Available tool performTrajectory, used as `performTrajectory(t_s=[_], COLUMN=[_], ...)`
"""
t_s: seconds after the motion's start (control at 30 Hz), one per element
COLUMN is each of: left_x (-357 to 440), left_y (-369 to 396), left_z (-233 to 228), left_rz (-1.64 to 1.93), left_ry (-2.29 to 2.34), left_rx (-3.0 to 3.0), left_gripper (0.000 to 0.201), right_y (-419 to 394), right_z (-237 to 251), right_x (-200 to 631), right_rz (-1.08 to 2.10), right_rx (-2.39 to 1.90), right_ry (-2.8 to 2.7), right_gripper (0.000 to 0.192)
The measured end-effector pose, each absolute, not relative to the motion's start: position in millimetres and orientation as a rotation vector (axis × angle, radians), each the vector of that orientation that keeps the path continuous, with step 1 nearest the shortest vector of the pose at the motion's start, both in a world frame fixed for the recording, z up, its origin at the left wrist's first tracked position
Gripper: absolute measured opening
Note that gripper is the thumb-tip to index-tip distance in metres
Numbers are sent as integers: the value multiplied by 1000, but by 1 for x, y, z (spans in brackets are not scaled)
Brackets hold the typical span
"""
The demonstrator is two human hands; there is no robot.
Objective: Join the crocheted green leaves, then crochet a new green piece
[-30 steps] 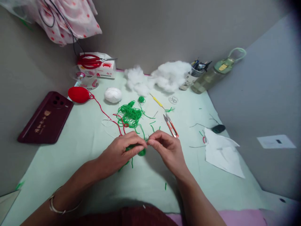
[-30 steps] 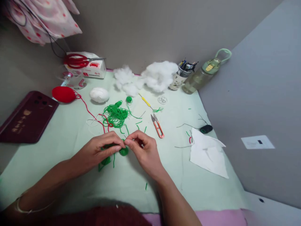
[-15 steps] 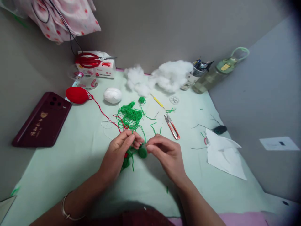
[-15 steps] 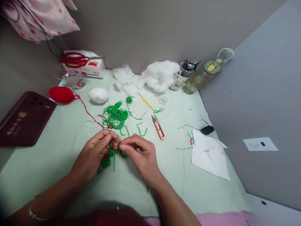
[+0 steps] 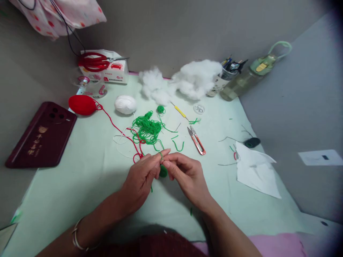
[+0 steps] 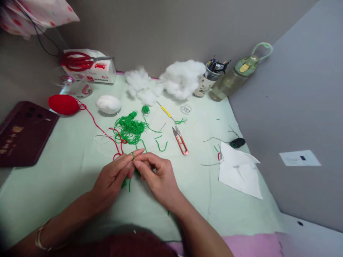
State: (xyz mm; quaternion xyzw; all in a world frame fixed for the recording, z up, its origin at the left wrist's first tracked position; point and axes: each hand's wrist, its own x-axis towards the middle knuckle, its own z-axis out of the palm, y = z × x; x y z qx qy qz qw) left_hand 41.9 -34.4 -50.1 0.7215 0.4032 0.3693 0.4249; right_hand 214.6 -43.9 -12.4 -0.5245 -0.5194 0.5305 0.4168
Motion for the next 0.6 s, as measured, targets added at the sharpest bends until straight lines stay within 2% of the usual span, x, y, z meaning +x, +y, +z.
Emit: performTrajectory(t_s=[0.6], left_x=[40], left_y=[-36], left_z=[-54], left_rz=[902], left_ry=[993], left_rx=[1884], left_gripper=[45], right_y=[-44], right_z=[-13], right_x=[216], right_rz=[1415], right_rx=[-1284], right_ry=[-1271], right_gripper=[21])
